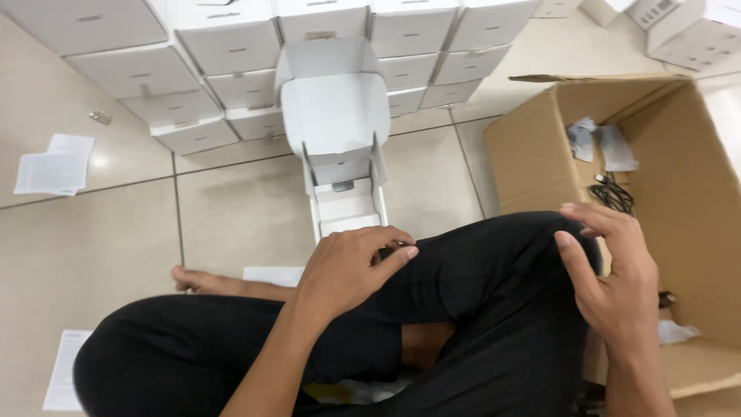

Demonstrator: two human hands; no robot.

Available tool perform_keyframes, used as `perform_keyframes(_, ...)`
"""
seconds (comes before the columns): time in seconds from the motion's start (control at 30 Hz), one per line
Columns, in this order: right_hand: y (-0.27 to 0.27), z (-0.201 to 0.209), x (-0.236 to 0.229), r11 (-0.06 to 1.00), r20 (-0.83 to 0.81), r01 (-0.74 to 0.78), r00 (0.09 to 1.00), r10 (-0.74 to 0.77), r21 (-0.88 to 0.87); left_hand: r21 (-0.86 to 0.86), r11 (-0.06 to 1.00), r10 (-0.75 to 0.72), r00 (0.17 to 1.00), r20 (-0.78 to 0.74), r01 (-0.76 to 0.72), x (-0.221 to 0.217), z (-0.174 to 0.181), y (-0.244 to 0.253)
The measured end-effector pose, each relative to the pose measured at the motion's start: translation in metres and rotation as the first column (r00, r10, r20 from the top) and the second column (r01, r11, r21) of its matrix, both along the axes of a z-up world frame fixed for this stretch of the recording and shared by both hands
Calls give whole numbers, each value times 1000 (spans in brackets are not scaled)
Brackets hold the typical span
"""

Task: The person packs electronic device components and QR code stickers into product boxes.

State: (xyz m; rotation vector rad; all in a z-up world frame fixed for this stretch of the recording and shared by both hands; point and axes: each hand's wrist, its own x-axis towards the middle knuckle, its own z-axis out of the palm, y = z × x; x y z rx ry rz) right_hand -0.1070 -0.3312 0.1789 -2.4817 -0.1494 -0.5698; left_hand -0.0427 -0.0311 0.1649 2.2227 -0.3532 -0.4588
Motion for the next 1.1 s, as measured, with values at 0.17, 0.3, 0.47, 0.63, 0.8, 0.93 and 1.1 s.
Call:
perform_keyframes(0.17,-55,-9,-48,976,52,208,976,-211,60,-146,976,-142,981,135,161,-6,14,-59)
perform_keyframes(0.3,-90,-10,-82,911,-27,411,912,-410,23,-240,916,-256,930,265,321,-8,22,-117)
perform_keyframes(0.47,-145,-23,-104,837,-91,546,836,-541,38,-325,849,-247,858,451,416,-2,13,-190)
perform_keyframes(0.63,-184,-24,-99,776,-225,629,762,-607,39,-474,818,-176,927,332,326,12,9,-268)
perform_keyframes(0.8,-208,-26,-70,825,-345,565,779,-523,24,-812,573,73,994,-82,-109,43,-30,-322)
perform_keyframes(0.93,-226,-44,-30,869,-425,489,774,-469,-68,-841,512,133,984,-122,-174,55,-40,-322)
perform_keyframes(1.1,-252,-106,48,979,-451,170,869,-204,-116,-858,475,231,968,-95,-197,58,-56,-312)
